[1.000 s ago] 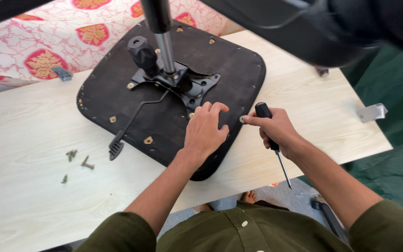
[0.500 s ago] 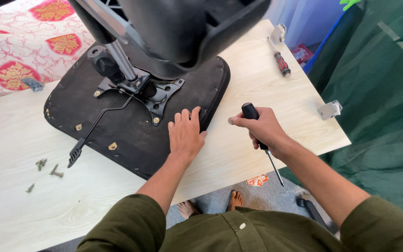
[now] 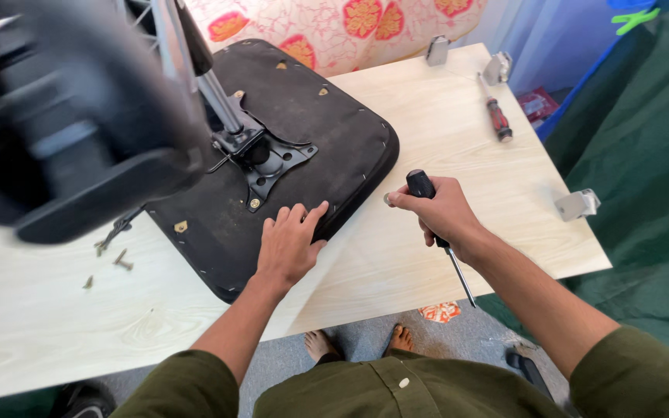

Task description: The person attaches the seat cushion to the chair base using a screwdriver and multiple screws. They pick up screws from the table, position them into the holes on the underside of the seat, and tighten them to secure the seat to the metal base.

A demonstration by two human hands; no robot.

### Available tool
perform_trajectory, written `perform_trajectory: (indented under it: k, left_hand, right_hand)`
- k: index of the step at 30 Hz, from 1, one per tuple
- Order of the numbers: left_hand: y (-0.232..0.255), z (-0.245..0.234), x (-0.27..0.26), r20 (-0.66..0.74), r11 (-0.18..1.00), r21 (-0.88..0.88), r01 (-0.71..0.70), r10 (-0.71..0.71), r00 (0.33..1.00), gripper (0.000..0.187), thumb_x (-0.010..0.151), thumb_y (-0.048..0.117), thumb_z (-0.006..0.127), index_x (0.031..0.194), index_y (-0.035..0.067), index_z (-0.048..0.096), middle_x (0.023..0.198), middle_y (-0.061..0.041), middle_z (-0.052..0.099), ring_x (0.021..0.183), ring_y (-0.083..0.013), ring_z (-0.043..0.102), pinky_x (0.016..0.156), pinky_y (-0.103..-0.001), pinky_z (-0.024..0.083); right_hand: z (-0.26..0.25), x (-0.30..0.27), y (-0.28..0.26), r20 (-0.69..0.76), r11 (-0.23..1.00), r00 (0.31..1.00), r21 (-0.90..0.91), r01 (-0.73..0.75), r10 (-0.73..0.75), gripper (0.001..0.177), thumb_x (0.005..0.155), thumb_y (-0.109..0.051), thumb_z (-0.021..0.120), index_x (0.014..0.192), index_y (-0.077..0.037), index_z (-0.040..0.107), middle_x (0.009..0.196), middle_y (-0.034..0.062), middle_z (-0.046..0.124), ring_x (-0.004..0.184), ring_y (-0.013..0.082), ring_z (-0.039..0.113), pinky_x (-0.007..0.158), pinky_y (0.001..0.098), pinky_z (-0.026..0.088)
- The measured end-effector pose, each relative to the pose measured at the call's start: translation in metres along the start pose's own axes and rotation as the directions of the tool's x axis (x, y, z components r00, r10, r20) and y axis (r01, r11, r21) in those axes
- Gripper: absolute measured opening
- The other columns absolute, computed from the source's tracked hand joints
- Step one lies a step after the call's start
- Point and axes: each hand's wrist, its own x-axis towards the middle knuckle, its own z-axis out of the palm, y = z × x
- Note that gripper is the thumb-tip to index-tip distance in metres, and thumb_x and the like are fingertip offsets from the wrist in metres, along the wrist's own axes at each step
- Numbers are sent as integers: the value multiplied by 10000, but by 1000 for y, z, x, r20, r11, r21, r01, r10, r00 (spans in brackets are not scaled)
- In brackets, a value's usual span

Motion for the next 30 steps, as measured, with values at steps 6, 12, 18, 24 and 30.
perform_trajectory:
  k: [6, 12, 18, 24, 30]
  left_hand:
    - [-38, -15, -33, -2, 999, -15, -36, 36, 999, 689, 794, 254, 822, 1433, 240, 566, 952, -23, 543, 907, -218, 514, 766, -387, 386]
    - [-75, -29, -56, 48, 999, -39, 1, 1, 999, 667, 789, 222, 828, 1407, 294, 588, 929, -1, 534, 875, -191, 498, 773, -372, 378]
    - [-94, -32, -66, 28, 994, -108, 28, -25, 999, 647, 754, 245, 834, 1362, 302, 621, 915, 9, 541, 866, -191, 499, 790, -371, 379]
    - [-130, -32, -84, -412, 929, -230, 291, -364, 836, 517, 889, 445, 766, 1283, 145, 618, 1050, -96, 591, 1037, -293, 560, 882, -460, 413]
    - [-198, -42, -74, -130, 250, -369, 895, -968, 217, 762, 850, 564, 740, 1373, 55, 522, 1278, -191, 533, 1219, -370, 500, 983, -532, 376]
  right_hand:
    - [35, 4, -10, 122, 999, 992, -31, 36, -32, 233, 823, -250, 787, 867, -24, 750, 548, 11, 535, 384, 83, 423, 336, 281, 398]
    - [67, 8, -25, 199, 986, 979, -152, 67, -35, 251, 829, -263, 773, 824, -17, 720, 704, 70, 735, 386, 85, 455, 340, 276, 438]
    - [98, 22, -26, 228, 978, 971, -181, 108, -65, 259, 835, -276, 771, 831, -24, 713, 693, 77, 715, 394, 101, 485, 335, 272, 440]
    - [106, 55, -17, 3, 937, 991, -324, 128, -134, 246, 836, -252, 765, 872, -11, 732, 677, 102, 635, 479, 126, 587, 377, 292, 504]
    - [84, 95, -6, -142, 916, 990, -399, -36, -23, 208, 796, -204, 766, 786, -45, 632, 621, 60, 606, 457, 198, 602, 391, 320, 505]
